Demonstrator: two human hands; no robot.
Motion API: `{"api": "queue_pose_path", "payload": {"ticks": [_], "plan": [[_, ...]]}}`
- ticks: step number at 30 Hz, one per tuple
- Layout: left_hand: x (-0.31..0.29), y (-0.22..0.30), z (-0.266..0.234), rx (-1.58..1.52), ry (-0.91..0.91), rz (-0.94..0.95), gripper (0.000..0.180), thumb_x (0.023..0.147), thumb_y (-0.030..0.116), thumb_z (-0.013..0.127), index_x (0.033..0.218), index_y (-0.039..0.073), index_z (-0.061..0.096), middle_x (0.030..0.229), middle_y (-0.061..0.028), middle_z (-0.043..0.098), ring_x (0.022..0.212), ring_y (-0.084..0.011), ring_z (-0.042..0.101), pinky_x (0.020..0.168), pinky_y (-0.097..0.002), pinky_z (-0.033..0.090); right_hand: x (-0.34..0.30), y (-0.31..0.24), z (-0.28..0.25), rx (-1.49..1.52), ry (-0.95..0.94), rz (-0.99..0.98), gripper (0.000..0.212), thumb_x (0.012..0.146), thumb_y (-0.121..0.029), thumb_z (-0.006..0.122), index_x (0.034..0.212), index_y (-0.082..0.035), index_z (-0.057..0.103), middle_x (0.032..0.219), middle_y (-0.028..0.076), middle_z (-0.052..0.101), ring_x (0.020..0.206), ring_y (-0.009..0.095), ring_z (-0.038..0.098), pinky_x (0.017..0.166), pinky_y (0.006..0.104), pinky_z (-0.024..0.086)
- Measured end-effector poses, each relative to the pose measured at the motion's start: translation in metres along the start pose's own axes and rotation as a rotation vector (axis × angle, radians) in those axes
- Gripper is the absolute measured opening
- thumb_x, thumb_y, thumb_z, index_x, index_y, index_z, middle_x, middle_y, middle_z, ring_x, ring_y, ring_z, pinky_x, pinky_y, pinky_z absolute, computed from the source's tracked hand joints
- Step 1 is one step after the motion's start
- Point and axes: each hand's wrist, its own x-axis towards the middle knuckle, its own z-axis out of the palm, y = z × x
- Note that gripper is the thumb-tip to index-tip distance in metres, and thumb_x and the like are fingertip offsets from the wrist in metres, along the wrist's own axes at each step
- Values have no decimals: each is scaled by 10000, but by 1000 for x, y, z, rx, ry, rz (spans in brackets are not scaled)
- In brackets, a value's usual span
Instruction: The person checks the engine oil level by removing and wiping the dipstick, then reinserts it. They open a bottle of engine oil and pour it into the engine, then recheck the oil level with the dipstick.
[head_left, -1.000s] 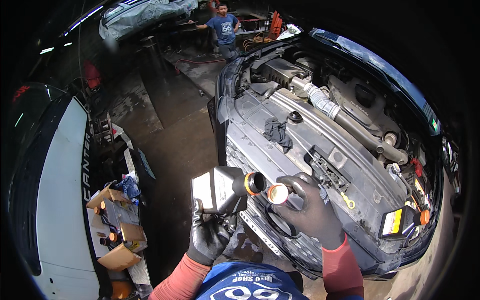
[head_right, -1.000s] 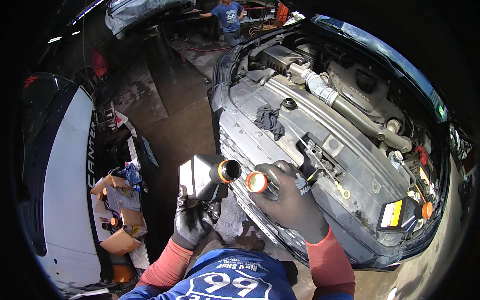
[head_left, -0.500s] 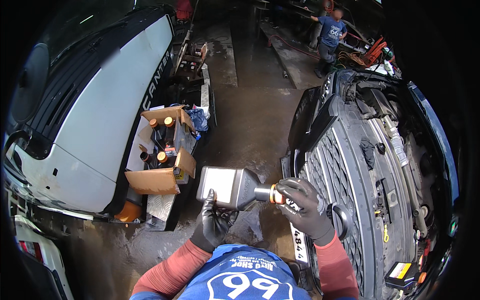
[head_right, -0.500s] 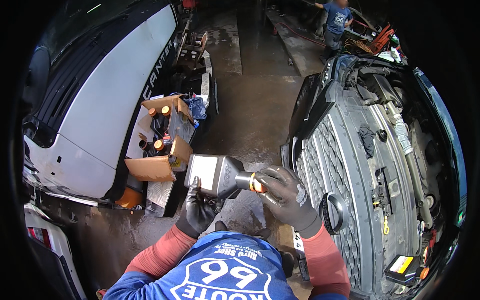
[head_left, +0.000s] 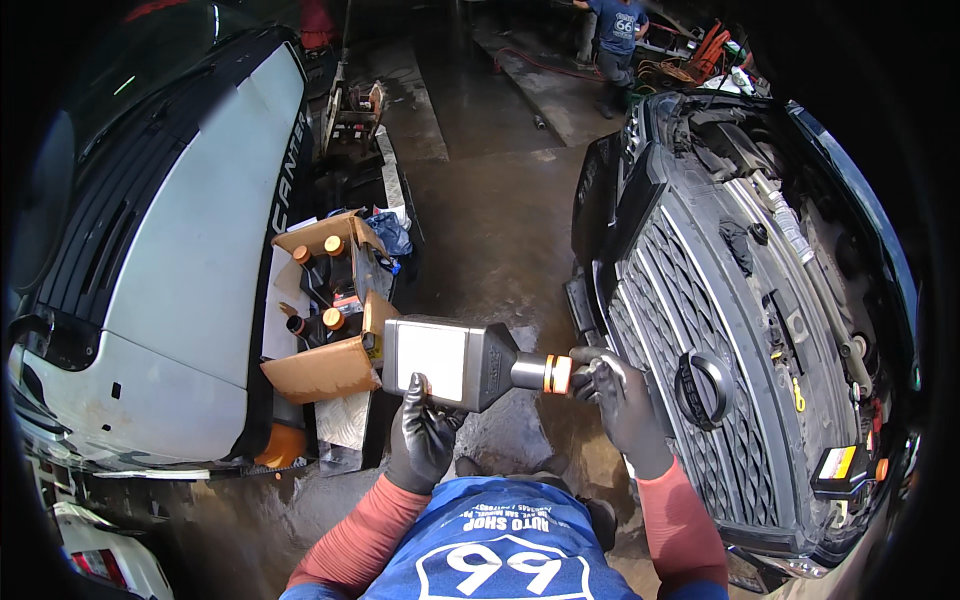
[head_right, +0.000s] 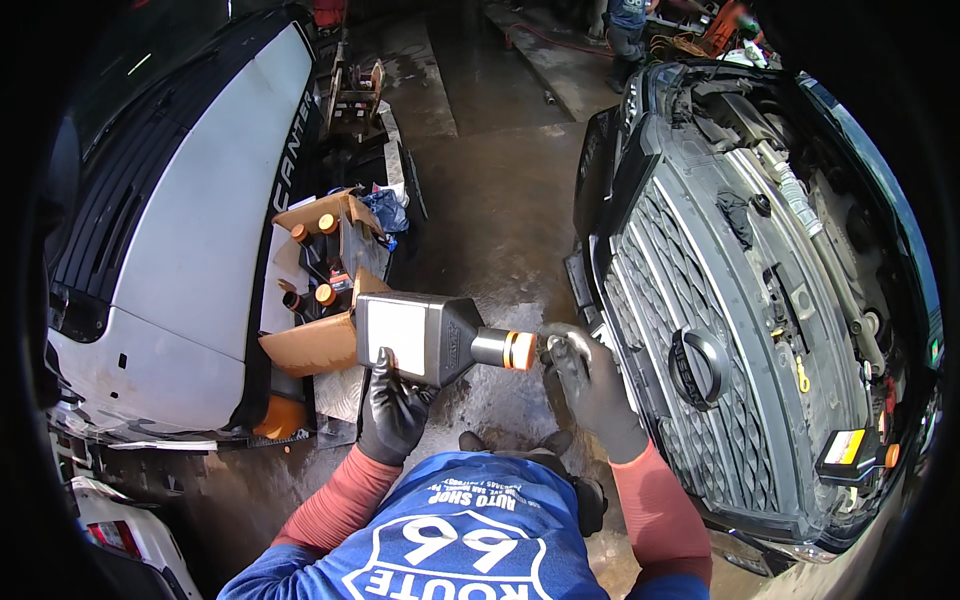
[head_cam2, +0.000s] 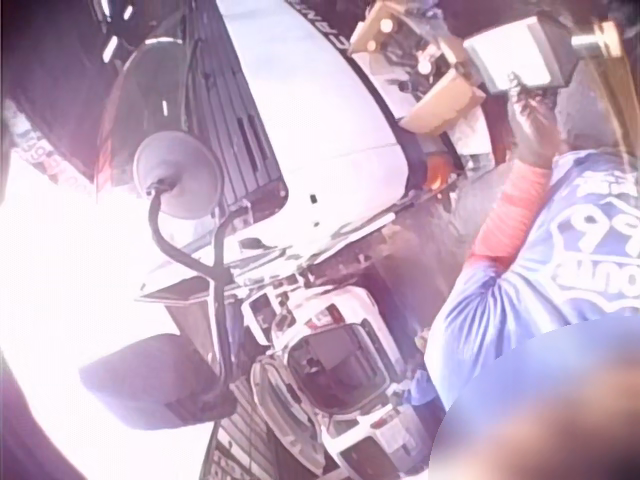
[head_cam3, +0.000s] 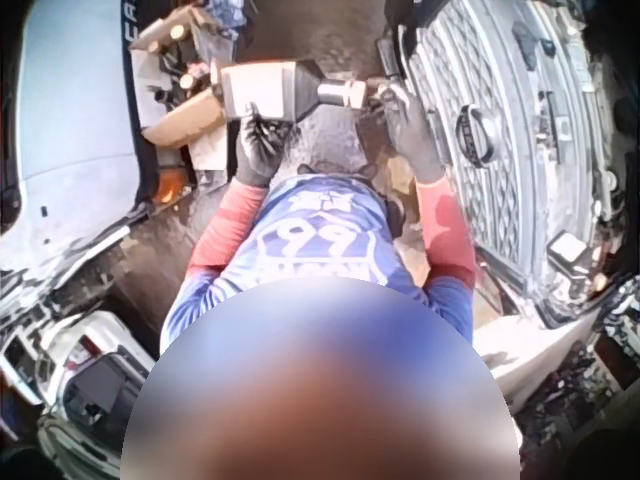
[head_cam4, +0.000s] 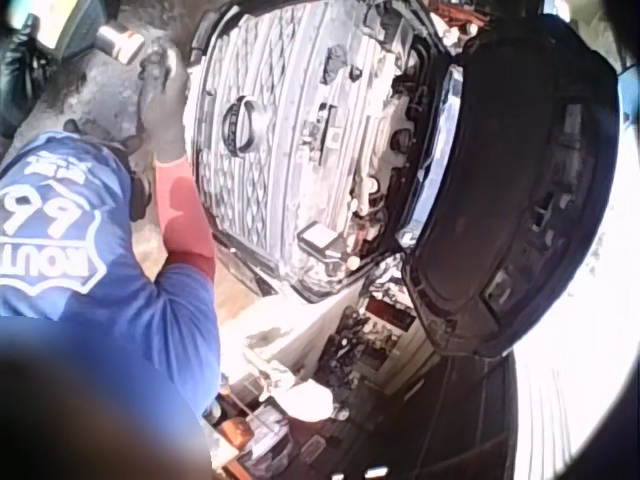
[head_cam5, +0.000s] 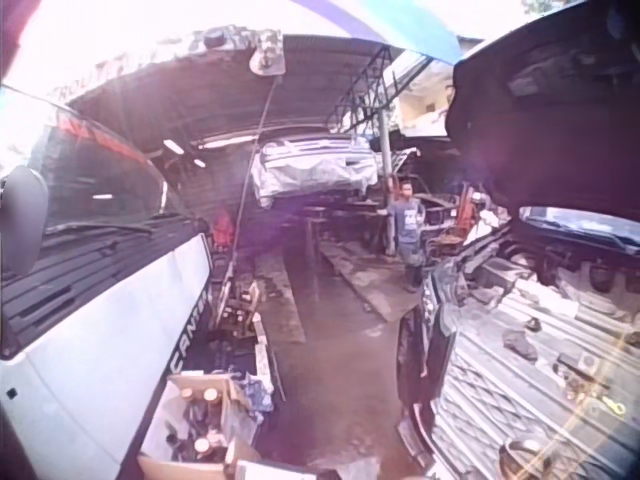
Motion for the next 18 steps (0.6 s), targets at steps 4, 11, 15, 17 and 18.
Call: {"api": "queue_pose_path", "payload": {"ticks": [4, 11, 15, 17, 18], "plan": [[10, 4, 1, -80, 95, -67, 508, 1095, 410, 627, 1479, 95, 520, 1400, -73, 640, 1295, -225, 628, 1078, -450, 548, -13, 8, -6, -234, -409, 150, 454, 1116, -377, 585, 1310, 24, 676, 1090, 124, 712, 991, 196, 648, 944, 355, 520], [16, 13, -12, 3, 38, -127, 548, 1081, 410, 650, 1517, 118, 493, 1420, -72, 633, 1292, -251, 644, 1059, -447, 566, -17, -3, 7, -356, 5, -296, 690, 875, -252, 886, 1449, 6, 604, 1162, 142, 688, 1058, 253, 654, 998, 400, 515], [13, 27, -22, -37, 70, -113, 584, 1076, 455, 642, 1526, 119, 483, 1433, -70, 621, 1291, -240, 641, 1041, -438, 579, -4, -5, 15, -383, -364, 44, 714, 864, -278, 900, 1440, 17, 596, 1239, 147, 653, 1107, 255, 637, 1019, 388, 510], [8, 32, -26, 29, 104, -66, 555, 1083, 453, 631, 1508, 122, 503, 1406, -67, 636, 1255, -226, 658, 1006, -429, 590, -5, -5, 31, -336, -165, 3, 692, 848, -242, 911, 1410, 15, 601, 1242, 175, 642, 1098, 268, 635, 1014, 403, 513], [4, 34, -28, 55, 90, -13, 528, 1086, 454, 625, 1477, 111, 531, 1360, -68, 667, 1212, -216, 684, 973, -418, 606, -6, -6, 35, -304, -91, -249, 705, 828, -214, 923, 1409, 8, 591, 1248, 171, 643, 1092, 271, 643, 1001, 410, 521]]}}
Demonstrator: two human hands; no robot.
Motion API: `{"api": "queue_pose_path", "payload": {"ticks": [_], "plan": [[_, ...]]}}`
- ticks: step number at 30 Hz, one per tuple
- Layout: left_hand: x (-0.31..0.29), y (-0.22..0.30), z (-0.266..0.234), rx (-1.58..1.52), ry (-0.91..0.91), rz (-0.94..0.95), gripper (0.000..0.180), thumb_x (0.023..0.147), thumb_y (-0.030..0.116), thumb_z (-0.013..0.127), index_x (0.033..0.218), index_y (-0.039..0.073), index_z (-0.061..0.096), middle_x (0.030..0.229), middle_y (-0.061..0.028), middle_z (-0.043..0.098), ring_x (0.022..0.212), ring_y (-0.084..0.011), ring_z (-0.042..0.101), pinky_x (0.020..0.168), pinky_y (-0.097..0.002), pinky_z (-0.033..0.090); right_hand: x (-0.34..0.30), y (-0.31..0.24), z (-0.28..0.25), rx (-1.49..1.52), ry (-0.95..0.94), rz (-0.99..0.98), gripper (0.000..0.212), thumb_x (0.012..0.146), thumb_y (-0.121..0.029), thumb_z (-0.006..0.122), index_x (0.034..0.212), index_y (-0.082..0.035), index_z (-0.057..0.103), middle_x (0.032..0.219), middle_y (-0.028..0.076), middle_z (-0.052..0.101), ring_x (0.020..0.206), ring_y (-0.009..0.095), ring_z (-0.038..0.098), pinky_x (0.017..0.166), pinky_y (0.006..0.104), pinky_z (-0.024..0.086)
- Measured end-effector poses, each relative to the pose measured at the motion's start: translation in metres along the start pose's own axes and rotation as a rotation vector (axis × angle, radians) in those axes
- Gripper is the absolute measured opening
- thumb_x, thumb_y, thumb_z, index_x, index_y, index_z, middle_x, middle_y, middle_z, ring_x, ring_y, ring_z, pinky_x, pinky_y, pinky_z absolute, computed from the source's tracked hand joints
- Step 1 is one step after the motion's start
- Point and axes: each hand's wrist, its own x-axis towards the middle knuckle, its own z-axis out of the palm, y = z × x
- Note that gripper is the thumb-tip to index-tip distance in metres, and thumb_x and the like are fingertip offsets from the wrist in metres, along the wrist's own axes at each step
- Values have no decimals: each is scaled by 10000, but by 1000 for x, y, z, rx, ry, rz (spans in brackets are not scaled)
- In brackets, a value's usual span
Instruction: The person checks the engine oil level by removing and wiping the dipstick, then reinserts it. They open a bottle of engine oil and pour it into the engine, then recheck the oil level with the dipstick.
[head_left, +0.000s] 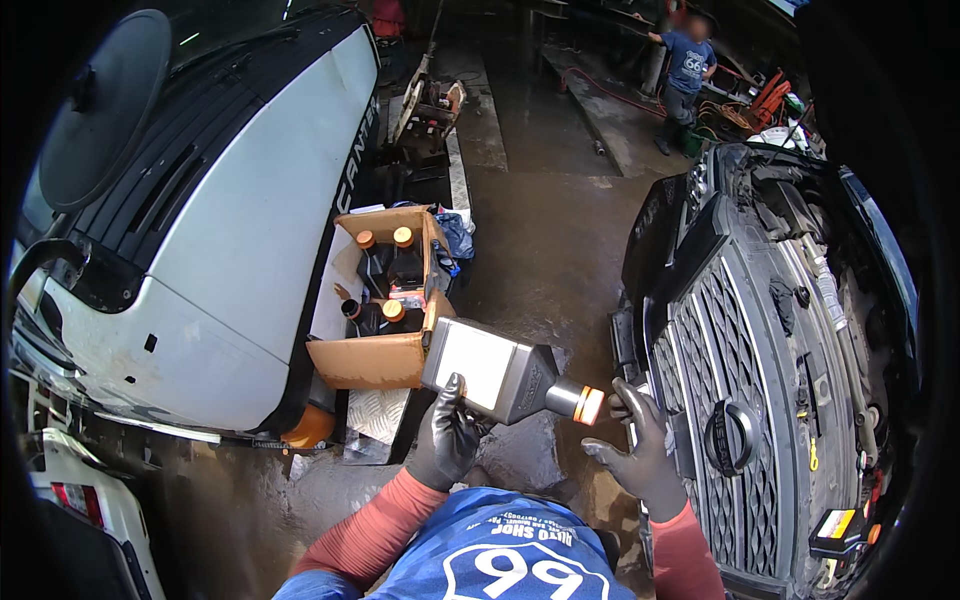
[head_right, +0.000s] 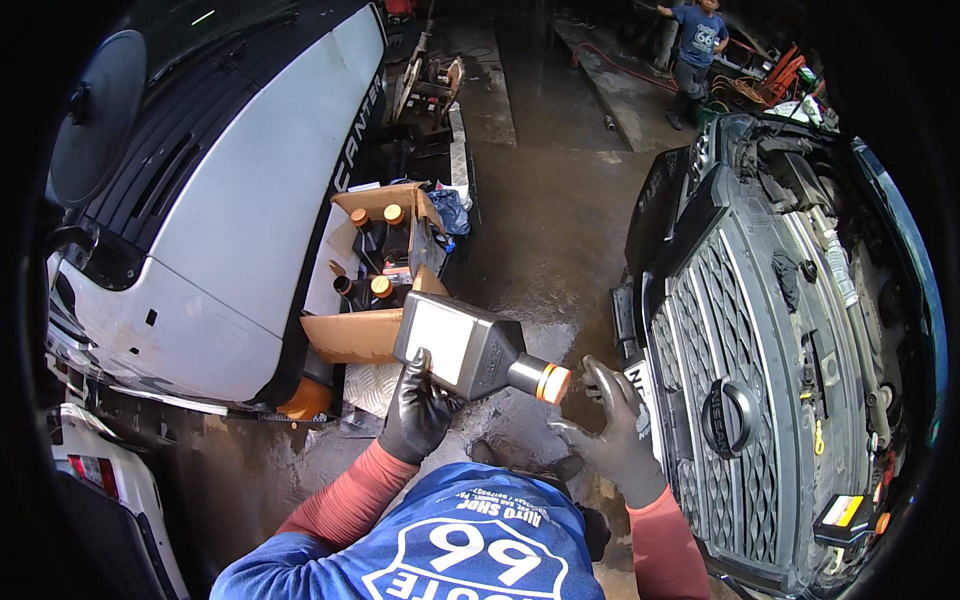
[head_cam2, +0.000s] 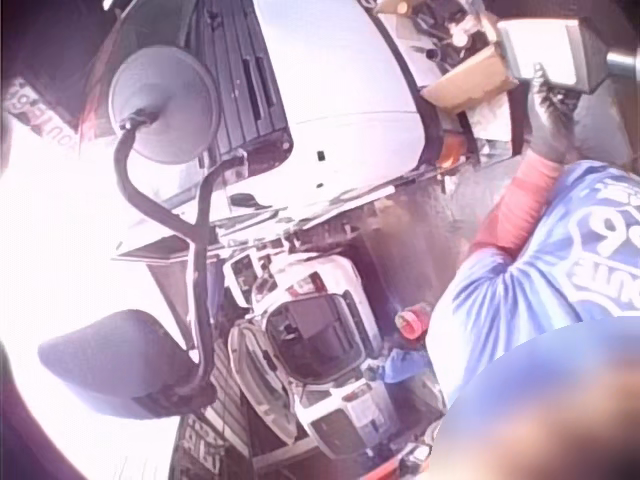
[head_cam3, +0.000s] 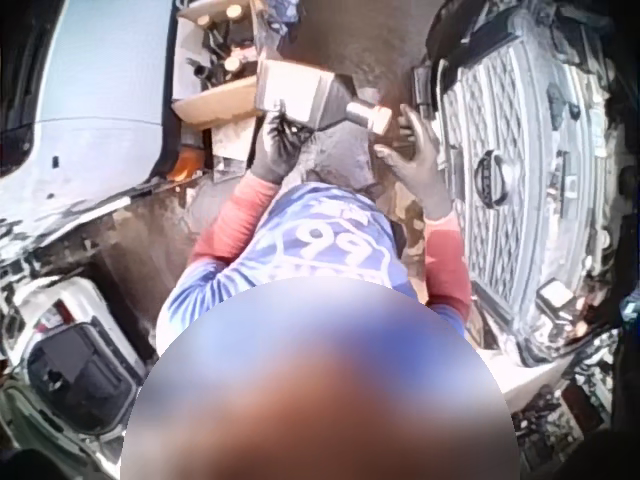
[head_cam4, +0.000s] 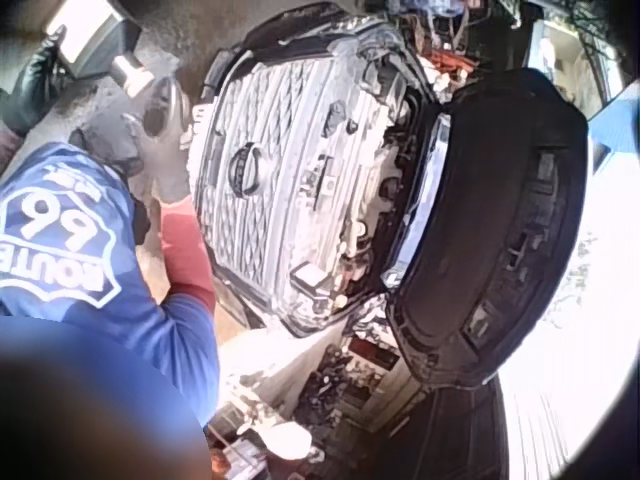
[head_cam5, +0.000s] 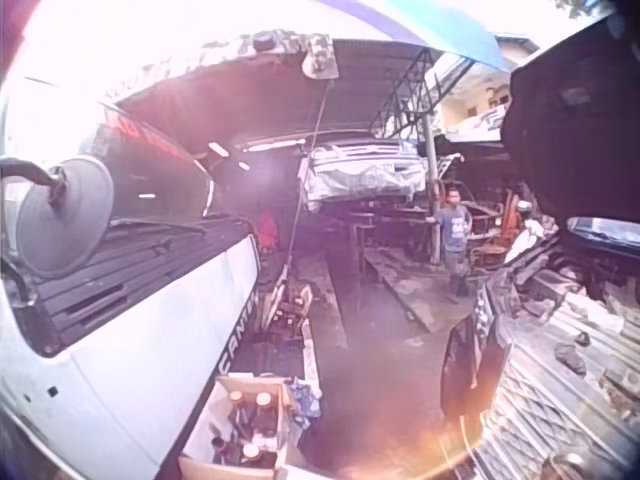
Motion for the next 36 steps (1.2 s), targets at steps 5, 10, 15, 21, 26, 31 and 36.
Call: {"api": "queue_pose_path", "payload": {"ticks": [5, 10, 15, 21, 26, 31, 36], "plan": [[-9, 12, -13, 45, 64, -23, 516, 1092, 404, 629, 1516, 143, 494, 1410, -51, 635, 1256, -203, 653, 1007, -418, 567, 14, 0, 21, 150, -175, 252, 473, 1006, -372, 736, 1229, 42, 682, 1096, 201, 699, 970, 268, 683, 835, 401, 551], [-13, 28, -31, 61, 136, 58, 512, 1080, 424, 646, 1460, 102, 530, 1283, -72, 694, 1135, -187, 707, 933, -383, 590, 14, 2, 58, -91, -19, -172, 678, 948, -399, 814, 1417, 30, 578, 1209, 165, 675, 1049, 258, 657, 929, 410, 533], [-29, 36, -48, 92, 258, 114, 558, 1070, 425, 666, 1493, 98, 507, 1321, -94, 664, 1171, -215, 697, 998, -431, 596, 32, 0, 88, 7, -148, -228, 530, 814, -137, 876, 1268, 0, 638, 1152, 195, 681, 1048, 381, 651, 934, 474, 522], [-61, 51, -78, 567, 281, 600, 584, 1023, 305, 750, 1465, 22, 493, 1353, -107, 635, 1256, -174, 607, 1088, -359, 498, 27, -1, 141, 1237, -511, 938, 442, 1011, -454, 600, 929, -23, 652, 659, 65, 603, 498, 159, 557, 437, 318, 440], [-70, 69, -113, 504, 319, 345, 621, 1068, 428, 665, 1512, 46, 461, 1368, -78, 615, 1260, -157, 599, 1056, -332, 502, 24, -17, 166, 1411, -648, 1054, 418, 1015, -443, 601, 937, -34, 646, 716, 75, 637, 498, 174, 562, 445, 327, 465], [-51, 79, -114, 498, 187, 308, 697, 1096, 483, 611, 1567, 10, 415, 1419, -98, 597, 1197, -144, 620, 995, -319, 540, 66, -46, 169, 952, -257, 579, 292, 1053, -304, 624, 1053, -14, 663, 779, 17, 614, 549, 59, 546, 480, 236, 450], [-54, 80, -116, 814, 292, 303, 499, 1114, 211, 612, 1544, 25, 443, 1409, -142, 618, 1184, -193, 674, 1004, -341, 554, 162, -55, 171, 496, -72, 255, 315, 1037, -274, 729, 942, 22, 676, 707, -42, 559, 639, 39, 459, 564, 269, 395]]}}
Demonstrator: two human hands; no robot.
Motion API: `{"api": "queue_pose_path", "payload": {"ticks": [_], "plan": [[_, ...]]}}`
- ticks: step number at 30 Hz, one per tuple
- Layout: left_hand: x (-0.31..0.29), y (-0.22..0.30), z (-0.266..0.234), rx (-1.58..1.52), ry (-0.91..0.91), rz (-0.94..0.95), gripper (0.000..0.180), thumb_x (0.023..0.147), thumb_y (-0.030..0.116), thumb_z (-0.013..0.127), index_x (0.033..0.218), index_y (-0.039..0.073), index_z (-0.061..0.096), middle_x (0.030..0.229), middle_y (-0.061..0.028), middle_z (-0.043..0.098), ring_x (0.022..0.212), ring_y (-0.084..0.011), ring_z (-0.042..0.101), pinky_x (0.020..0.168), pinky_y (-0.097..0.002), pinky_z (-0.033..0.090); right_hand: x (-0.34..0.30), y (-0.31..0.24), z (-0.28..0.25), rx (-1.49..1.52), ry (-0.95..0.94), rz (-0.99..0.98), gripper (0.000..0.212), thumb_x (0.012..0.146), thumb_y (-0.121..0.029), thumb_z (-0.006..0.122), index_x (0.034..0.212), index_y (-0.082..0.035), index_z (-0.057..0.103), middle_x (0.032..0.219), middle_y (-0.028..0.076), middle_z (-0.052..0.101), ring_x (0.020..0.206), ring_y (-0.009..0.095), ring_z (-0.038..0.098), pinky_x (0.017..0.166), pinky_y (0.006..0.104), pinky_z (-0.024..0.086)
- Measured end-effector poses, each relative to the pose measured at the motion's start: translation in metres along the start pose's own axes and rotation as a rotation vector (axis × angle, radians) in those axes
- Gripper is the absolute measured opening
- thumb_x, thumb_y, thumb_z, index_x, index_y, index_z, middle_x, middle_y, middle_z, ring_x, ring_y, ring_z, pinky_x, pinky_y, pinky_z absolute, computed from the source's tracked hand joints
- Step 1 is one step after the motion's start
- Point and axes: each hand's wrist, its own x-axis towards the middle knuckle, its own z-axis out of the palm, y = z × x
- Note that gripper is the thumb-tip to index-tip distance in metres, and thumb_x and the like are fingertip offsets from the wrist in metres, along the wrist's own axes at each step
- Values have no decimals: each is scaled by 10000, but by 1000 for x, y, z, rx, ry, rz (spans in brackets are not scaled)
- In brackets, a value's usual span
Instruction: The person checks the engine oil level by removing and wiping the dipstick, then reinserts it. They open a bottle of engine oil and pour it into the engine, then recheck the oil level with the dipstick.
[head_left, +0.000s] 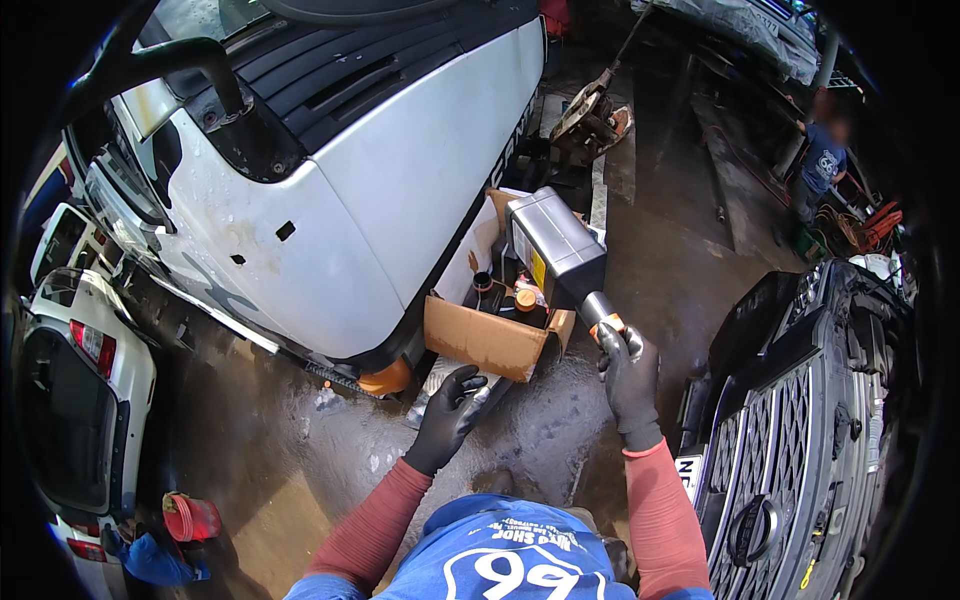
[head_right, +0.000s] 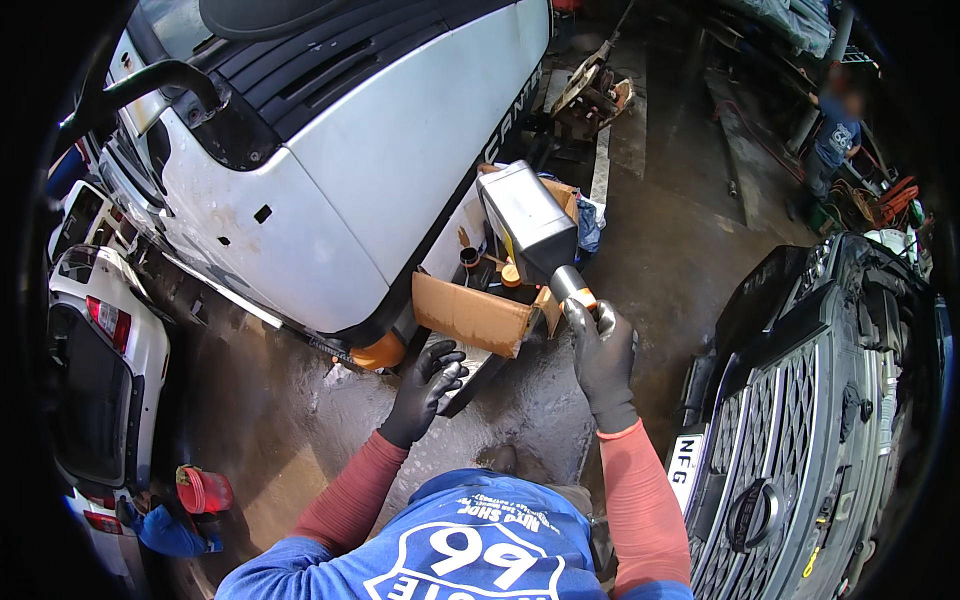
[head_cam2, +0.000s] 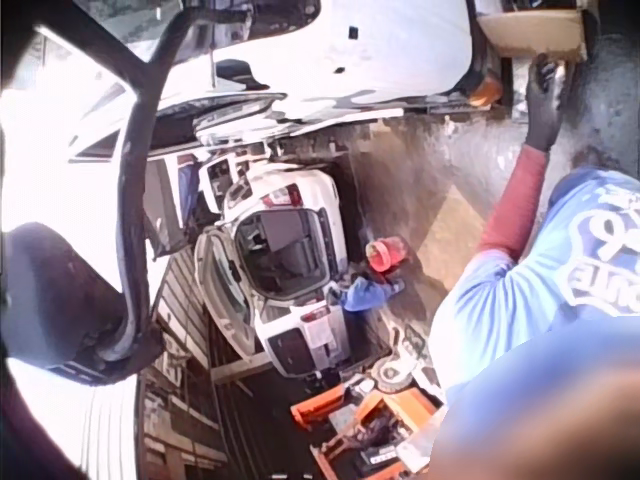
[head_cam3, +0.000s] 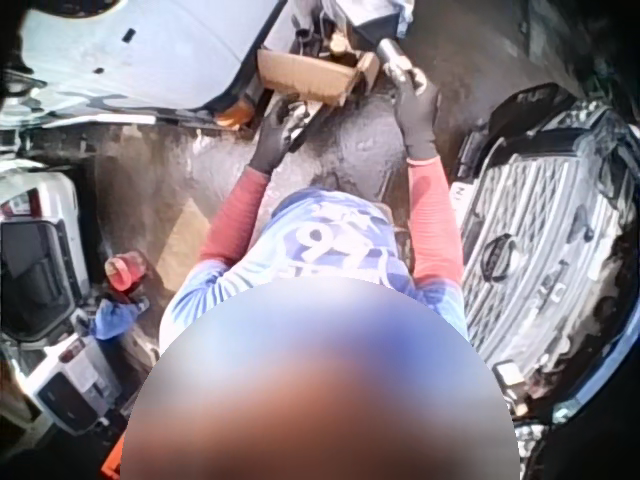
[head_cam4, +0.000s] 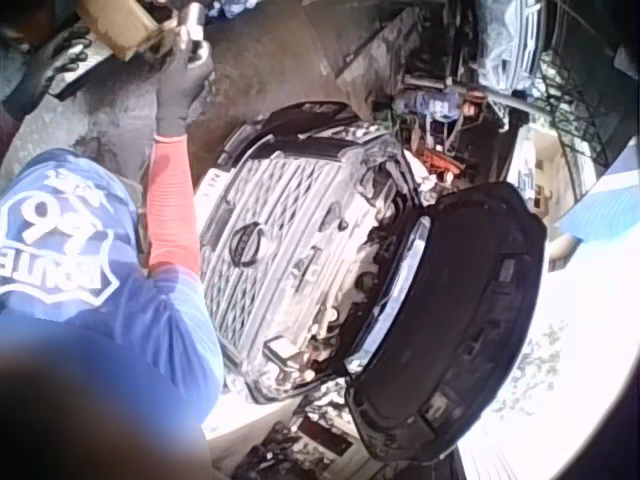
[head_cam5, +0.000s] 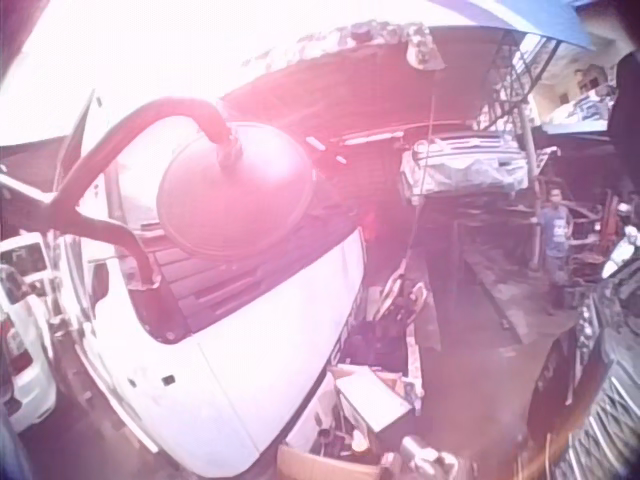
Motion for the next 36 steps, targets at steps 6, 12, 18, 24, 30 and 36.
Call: {"api": "queue_pose_path", "payload": {"ticks": [6, 12, 18, 24, 30, 36], "plan": [[-48, -40, -22, -66, 84, -69, 447, 1106, 192, 614, 1499, 16, 491, 1332, -122, 669, 1146, -184, 692, 966, -328, 562, 99, -15, 34, -593, -50, -72, 554, 952, -549, 751, 910, 3, 726, 838, 216, 736, 756, 365, 727, 717, 461, 547], [-71, -64, -26, -169, 138, -175, 441, 1067, 135, 665, 1467, 7, 534, 1198, -84, 685, 1014, -131, 651, 879, -277, 536, 61, 30, 31, -522, -59, -228, 462, 1001, -475, 737, 939, -18, 712, 765, 153, 702, 662, 260, 642, 672, 412, 521], [-25, -71, 3, -38, -78, -136, 417, 1095, 204, 638, 1456, 17, 540, 1183, -70, 692, 1024, -132, 689, 879, -280, 564, -59, 113, -53, -549, -70, 147, 402, 970, -412, 787, 952, -15, 726, 756, 177, 704, 649, 257, 664, 642, 418, 508], [44, -58, 108, 256, -467, -35, 428, 1058, 174, 696, 1412, -32, 572, 1211, -93, 688, 1072, -141, 649, 944, -291, 535, -216, 165, -164, -586, 276, 310, 418, 939, -376, 817, 1104, -7, 710, 946, 191, 738, 846, 350, 716, 766, 442, 555], [47, -38, 288, 311, -1002, 74, 425, 1049, 102, 684, 1418, -61, 548, 1242, -104, 671, 1152, -163, 635, 1036, -314, 520, -341, 113, -262, -765, 790, 123, 375, 933, -289, 807, 1176, -23, 703, 1005, 183, 741, 924, 388, 723, 786, 457, 574], [-40, -29, 453, 220, -1295, 47, 500, 1039, 147, 723, 1456, -55, 535, 1326, -159, 655, 1208, -190, 629, 1047, -339, 518, -450, 20, -386, -1081, 1412, 83, 455, 836, -93, 873, 1245, -3, 695, 1139, 152, 692, 1021, 326, 674, 891, 429, 558]]}}
